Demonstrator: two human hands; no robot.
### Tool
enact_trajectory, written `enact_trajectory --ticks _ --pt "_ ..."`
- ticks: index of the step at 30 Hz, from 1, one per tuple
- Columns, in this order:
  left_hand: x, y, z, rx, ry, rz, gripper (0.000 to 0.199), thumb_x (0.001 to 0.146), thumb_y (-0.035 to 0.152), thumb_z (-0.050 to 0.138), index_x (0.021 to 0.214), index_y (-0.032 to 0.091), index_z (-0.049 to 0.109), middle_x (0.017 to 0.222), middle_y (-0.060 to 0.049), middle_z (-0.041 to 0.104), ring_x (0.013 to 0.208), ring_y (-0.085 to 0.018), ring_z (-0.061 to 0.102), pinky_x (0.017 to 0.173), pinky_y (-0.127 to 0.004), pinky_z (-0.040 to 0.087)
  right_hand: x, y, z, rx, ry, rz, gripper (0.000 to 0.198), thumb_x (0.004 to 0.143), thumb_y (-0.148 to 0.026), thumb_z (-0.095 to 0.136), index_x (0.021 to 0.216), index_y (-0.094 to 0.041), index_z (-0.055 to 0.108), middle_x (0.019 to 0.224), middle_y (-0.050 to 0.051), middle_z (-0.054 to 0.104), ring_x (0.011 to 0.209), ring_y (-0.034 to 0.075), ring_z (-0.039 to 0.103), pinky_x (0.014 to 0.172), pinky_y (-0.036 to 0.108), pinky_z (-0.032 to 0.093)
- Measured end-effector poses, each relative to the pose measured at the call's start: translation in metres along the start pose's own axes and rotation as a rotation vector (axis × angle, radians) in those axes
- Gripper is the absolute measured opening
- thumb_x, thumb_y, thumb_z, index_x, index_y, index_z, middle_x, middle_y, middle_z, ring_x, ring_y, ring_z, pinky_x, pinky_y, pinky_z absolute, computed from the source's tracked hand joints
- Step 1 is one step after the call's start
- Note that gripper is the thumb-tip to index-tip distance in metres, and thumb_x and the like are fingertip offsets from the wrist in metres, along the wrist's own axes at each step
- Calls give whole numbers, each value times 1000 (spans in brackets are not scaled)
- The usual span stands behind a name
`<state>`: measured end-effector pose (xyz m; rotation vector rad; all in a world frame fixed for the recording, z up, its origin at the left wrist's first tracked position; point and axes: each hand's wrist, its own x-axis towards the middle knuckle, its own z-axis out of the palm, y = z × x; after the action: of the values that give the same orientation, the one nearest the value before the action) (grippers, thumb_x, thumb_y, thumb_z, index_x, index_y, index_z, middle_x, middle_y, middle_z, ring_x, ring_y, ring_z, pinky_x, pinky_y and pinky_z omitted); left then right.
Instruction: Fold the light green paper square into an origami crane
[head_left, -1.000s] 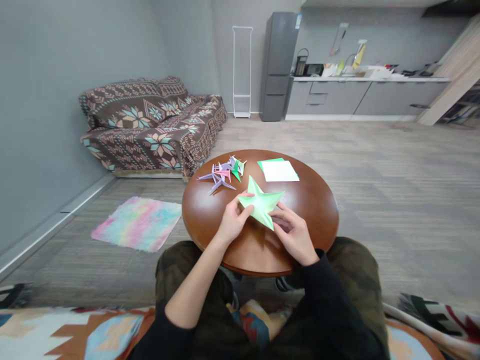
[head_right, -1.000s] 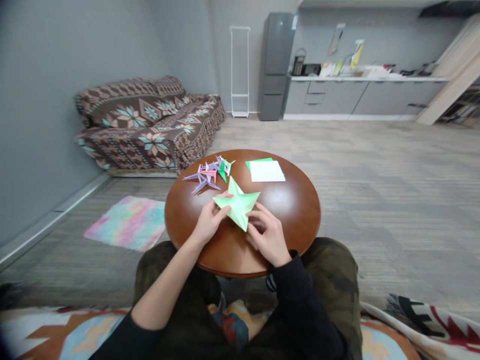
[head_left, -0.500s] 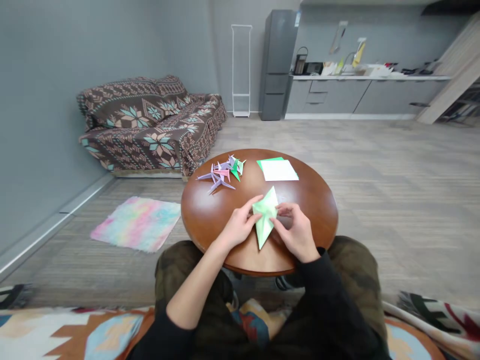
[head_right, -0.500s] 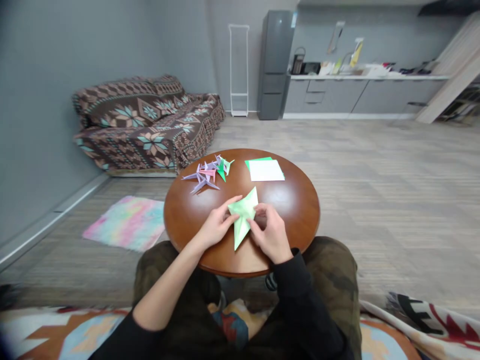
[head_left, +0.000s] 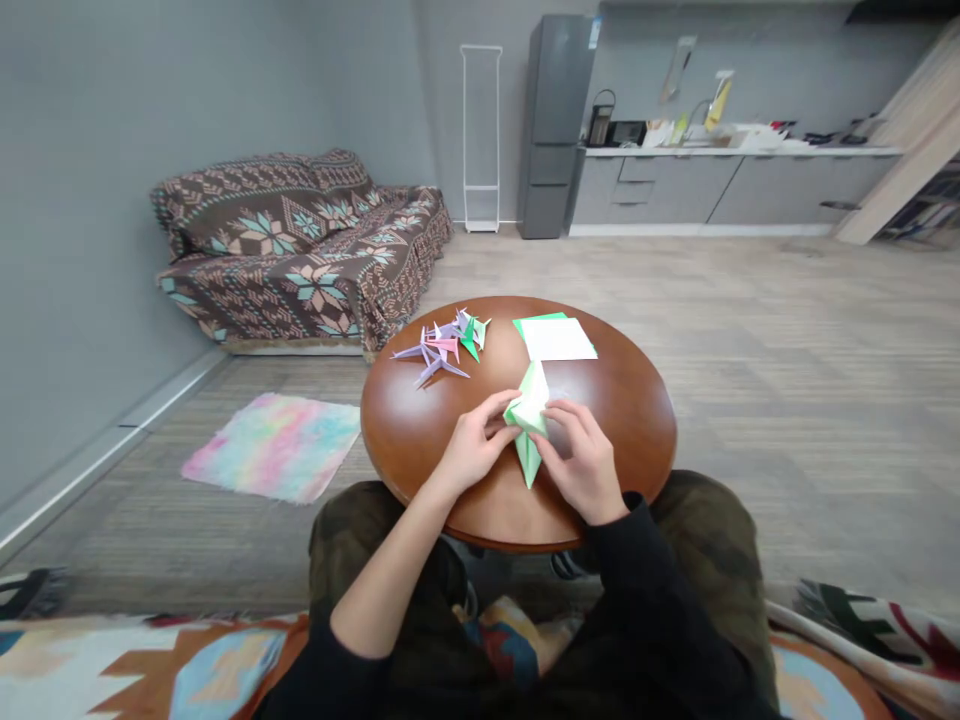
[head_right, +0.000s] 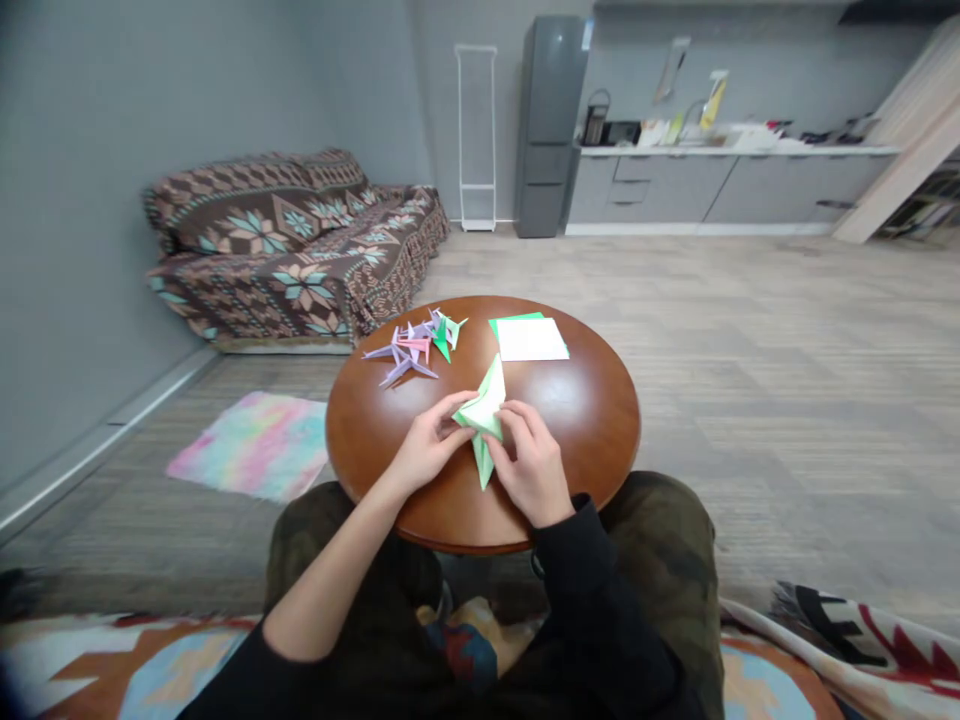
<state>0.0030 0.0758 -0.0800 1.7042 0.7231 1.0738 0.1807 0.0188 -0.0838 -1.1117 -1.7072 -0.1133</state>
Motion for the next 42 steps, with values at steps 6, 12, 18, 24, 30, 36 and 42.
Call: enact_trajectory --ticks 6,12,18,24,30,36,42 --pt "2 2 -1 -76 -39 1 60 88 26 69 144 20 49 146 -12 57 132 -29 57 112 -42 46 -2 4 3 -130 -43 -179 29 92 -10 63 119 -19 64 119 14 72 109 27 69 99 46 55" --pt "2 3 0 -221 -41 -121 70 86 24 71 149 20 42 150 -14 52 133 -31 55 110 -45 47 -1 4 4 -169 -32 -209 35 94 -6 59 127 -19 61 120 12 75 111 23 72 107 47 50" --pt "3 -1 1 -199 -110 -107 57 89 29 68 143 19 53 146 -13 58 134 -32 54 113 -49 43 -3 6 1 -186 58 -194 34 94 -6 59 122 -23 64 116 11 77 104 23 74 104 49 50" --pt "3 8 -2 -10 -59 -87 49 83 24 74 130 15 65 132 -13 69 122 -31 64 110 -47 45 -3 5 1 -109 40 -161 29 93 -10 60 116 -26 69 110 9 77 101 26 72 96 51 55" --pt "3 11 -2 -70 -70 -107 47 82 23 75 126 13 66 128 -12 71 118 -30 66 106 -44 48 -3 3 3 -63 -43 -206 32 94 -9 58 120 -25 66 106 7 78 98 23 73 102 49 51" --pt "2 8 0 -92 -81 -109 50 84 28 73 131 13 62 128 -12 70 116 -29 66 104 -43 49 0 4 2 -135 -84 -176 22 93 -11 59 112 -21 67 100 7 76 93 24 69 96 47 50" --pt "-1 12 1 60 -108 -34 42 91 35 66 129 17 65 130 -12 69 121 -29 62 110 -42 43 2 1 1 -44 -82 -46 7 91 -18 62 92 -21 69 106 12 68 101 27 63 89 46 53"
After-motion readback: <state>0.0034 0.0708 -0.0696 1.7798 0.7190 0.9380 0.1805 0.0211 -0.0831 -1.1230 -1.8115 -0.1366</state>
